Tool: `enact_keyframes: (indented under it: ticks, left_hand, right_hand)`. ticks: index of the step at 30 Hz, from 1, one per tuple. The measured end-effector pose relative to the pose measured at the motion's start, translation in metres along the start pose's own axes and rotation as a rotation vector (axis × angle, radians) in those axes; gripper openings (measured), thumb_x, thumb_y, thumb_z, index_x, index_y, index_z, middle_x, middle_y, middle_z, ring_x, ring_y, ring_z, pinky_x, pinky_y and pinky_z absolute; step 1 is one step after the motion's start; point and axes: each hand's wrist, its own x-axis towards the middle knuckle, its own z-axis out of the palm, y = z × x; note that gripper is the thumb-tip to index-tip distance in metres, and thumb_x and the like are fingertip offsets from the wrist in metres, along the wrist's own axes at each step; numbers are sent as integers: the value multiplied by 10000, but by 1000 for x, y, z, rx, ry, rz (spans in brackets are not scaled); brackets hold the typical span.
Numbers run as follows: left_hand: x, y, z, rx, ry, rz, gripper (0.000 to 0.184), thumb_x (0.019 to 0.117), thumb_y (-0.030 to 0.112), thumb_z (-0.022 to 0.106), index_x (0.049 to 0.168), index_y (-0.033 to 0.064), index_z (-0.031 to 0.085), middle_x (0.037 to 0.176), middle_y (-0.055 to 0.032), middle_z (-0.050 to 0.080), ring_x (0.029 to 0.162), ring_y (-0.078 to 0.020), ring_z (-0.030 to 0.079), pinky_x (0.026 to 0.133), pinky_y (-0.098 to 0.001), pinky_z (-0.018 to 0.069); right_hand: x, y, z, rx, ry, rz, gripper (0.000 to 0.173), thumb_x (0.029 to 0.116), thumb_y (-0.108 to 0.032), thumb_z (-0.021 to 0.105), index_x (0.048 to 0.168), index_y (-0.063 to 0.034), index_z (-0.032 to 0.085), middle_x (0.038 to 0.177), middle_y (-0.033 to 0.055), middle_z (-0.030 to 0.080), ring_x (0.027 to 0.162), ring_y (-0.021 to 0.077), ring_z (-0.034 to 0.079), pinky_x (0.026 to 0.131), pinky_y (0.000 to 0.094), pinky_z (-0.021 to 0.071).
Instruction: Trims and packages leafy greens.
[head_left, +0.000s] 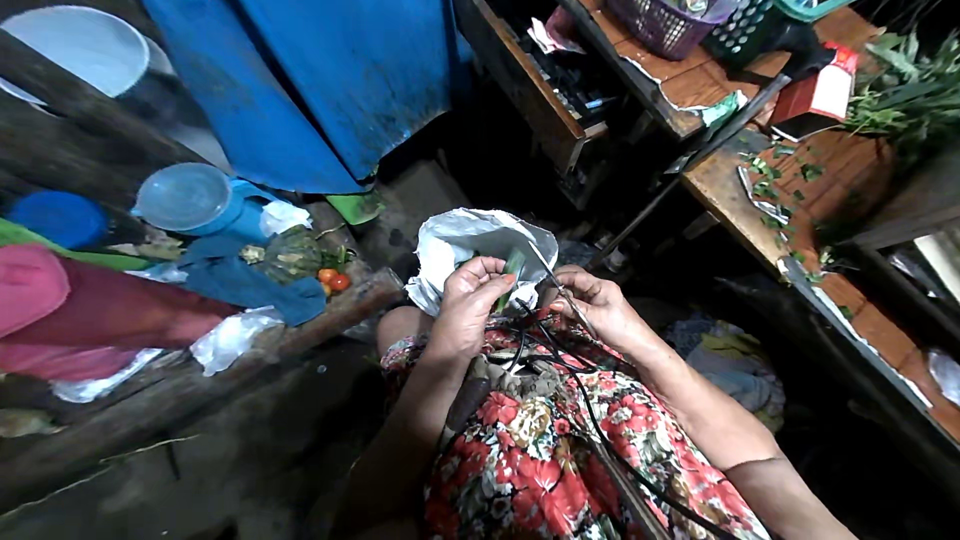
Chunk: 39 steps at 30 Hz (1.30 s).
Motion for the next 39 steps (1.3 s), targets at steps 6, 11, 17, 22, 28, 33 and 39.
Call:
enact_keyframes:
  ticks: [6,11,17,22,28,33,39]
  left_hand:
    - [1,-3,2,-16,-27,6,105,943,-20,627,1011,55,656,803,-3,653,649,-56,596,606,-212,535]
    - [0,-5,5,29,-101,-24,114,927,-29,648,1006,53,653,796,8,655,686,-51,615,656,-216,544]
    - [-2,-3,0,49,-170,-41,219,878,-84,631,1063,33,644,837,-15,655,683,-50,608,620,-189,525]
    - [-1,-5,-4,72,-178,-44,181,882,-69,622,1026,37,648,803,-11,648,666,-61,608,604,-201,527]
    - [0,-4,-5,8,-162,-18,160,948,-47,587,1086,18,634,830,-54,669,661,-93,635,596,-223,552]
    - [-1,-2,-1,22,-156,-13,147,948,-38,607,1073,22,653,801,-38,683,649,-72,630,587,-197,538]
    - [1,-3,0,5,-172,-39,153,942,-57,597,1064,16,655,800,-37,680,641,-73,622,584,-202,534]
  right_hand:
    - [-5,-6,1,-102,-81,129,395,940,-317,727,1214,-39,669,959,19,717,836,68,681,784,256,584]
    - [-6,-7,1,-113,-58,132,360,960,-309,707,1210,-52,677,879,-5,711,713,38,648,681,224,561]
    - [-6,0,0,-38,-18,72,291,954,-214,723,1193,-52,692,845,9,702,666,50,623,630,219,545]
    - [-8,0,-3,-35,-26,49,279,969,-169,703,1216,-40,682,855,19,703,640,47,610,603,209,535]
    - [-6,3,-4,-83,-9,71,349,951,-235,722,1230,-33,661,961,30,709,790,80,672,741,256,588]
    - [-8,-1,-2,-141,-67,119,415,945,-354,718,1229,-55,668,951,5,718,822,60,681,776,254,585]
    - [-7,-3,0,-95,-43,88,301,975,-252,698,1193,-45,682,833,4,701,662,48,626,634,222,547]
